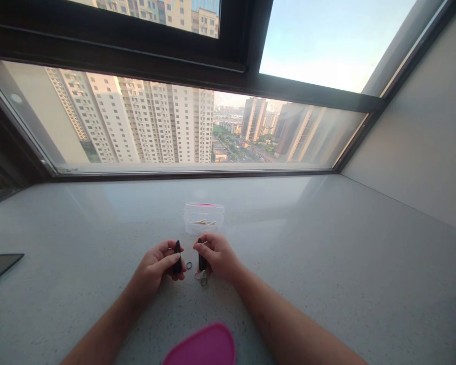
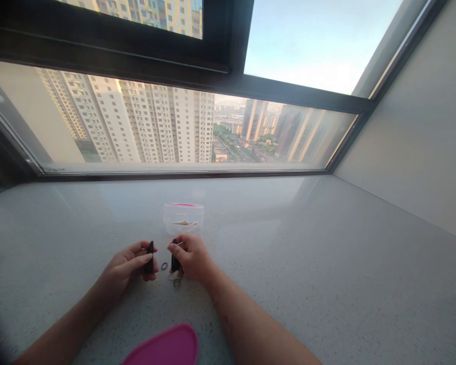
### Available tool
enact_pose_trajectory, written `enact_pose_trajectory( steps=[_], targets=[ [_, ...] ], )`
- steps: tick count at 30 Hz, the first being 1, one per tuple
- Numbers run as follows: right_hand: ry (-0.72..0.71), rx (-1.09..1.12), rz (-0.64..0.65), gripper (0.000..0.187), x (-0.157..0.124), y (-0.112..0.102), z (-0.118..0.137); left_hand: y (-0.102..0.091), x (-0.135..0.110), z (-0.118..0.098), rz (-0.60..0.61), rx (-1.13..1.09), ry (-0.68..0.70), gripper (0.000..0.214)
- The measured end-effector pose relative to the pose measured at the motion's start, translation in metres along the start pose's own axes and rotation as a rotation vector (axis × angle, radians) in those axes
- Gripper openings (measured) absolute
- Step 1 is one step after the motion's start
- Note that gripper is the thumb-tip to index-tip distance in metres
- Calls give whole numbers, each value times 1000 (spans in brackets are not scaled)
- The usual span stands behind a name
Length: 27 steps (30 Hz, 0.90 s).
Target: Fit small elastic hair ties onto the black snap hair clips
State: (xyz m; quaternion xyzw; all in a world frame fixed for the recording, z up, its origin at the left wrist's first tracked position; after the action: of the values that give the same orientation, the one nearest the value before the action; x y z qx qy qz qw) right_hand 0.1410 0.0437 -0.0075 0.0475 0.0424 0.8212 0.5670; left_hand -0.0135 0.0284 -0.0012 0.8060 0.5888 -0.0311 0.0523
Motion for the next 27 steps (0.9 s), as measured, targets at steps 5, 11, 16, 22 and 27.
enact_pose_trajectory(
  steps=[5, 11, 16, 22, 27],
  targets=[
    [-3, -2, -12, 32, 1, -1, -2, -1, 1, 4, 9, 42, -31, 28],
    [3, -7, -8, 30, 1, -2, -3, 0, 1, 3, 9, 70, -27, 31],
    [2, 7, -19, 31, 0, -1, -2, 0, 4, 2, -15, 111, 15, 35],
    [-5, 62, -22, 35, 6, -3, -4, -1, 6, 1, -35, 124, 66, 41],
    [-31, 98, -31, 37, 7, -3, -4, 1, 6, -2, -28, 121, 101, 39]
  ],
)
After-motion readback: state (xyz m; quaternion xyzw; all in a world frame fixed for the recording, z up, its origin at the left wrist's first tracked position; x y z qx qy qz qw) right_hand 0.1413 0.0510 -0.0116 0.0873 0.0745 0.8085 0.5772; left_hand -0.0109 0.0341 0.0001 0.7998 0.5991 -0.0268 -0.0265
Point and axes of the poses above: each hand's wrist, its own x-axis towards the middle knuckle, its own y-axis out of the palm, z = x × y, the point moved 4 cm from there along x, towards the middle knuckle, and after that the axes turned 3 degrees about x, right-handed, at the moved point
